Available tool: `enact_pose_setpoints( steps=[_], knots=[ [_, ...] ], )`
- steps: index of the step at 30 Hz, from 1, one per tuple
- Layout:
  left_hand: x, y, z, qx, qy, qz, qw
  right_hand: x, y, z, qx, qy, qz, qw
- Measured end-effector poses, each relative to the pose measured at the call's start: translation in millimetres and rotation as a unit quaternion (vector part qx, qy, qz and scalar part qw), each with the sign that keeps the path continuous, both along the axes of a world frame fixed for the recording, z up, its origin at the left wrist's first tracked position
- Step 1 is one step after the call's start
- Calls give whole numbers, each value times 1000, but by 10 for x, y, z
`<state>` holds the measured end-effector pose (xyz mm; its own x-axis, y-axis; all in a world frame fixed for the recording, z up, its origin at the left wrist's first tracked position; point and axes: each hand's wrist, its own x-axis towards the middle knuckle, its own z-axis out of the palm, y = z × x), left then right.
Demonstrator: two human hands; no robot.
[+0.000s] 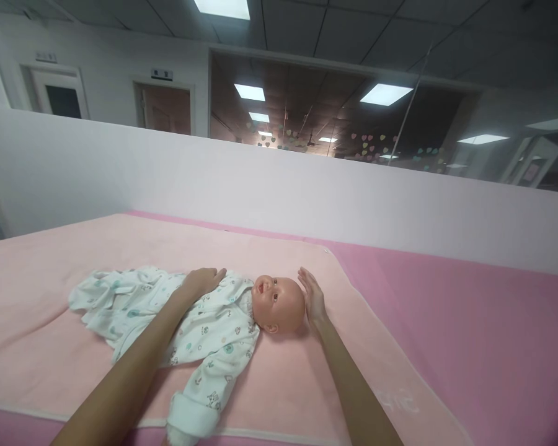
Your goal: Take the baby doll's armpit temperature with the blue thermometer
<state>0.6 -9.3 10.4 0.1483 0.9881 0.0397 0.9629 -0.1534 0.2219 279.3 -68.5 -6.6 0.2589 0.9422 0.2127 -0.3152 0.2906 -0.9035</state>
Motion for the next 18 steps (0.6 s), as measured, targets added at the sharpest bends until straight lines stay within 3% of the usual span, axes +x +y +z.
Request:
enact_pose_setpoints(
  steps=[2, 7, 14, 18],
  knots=[
    [9, -11, 8, 1, 5, 3, 1000, -20, -45, 32, -1, -13, 12, 1000],
    [15, -16, 12, 1, 18, 6, 1000, -117, -160, 84, -37, -59, 122, 990],
    [10, -1, 2, 4, 18, 6, 1000, -47, 12, -34, -23, -39, 16, 999],
    [7, 1, -1, 3, 19, 8, 1000, -38, 29, -80, -49, -33, 71, 996]
  ],
)
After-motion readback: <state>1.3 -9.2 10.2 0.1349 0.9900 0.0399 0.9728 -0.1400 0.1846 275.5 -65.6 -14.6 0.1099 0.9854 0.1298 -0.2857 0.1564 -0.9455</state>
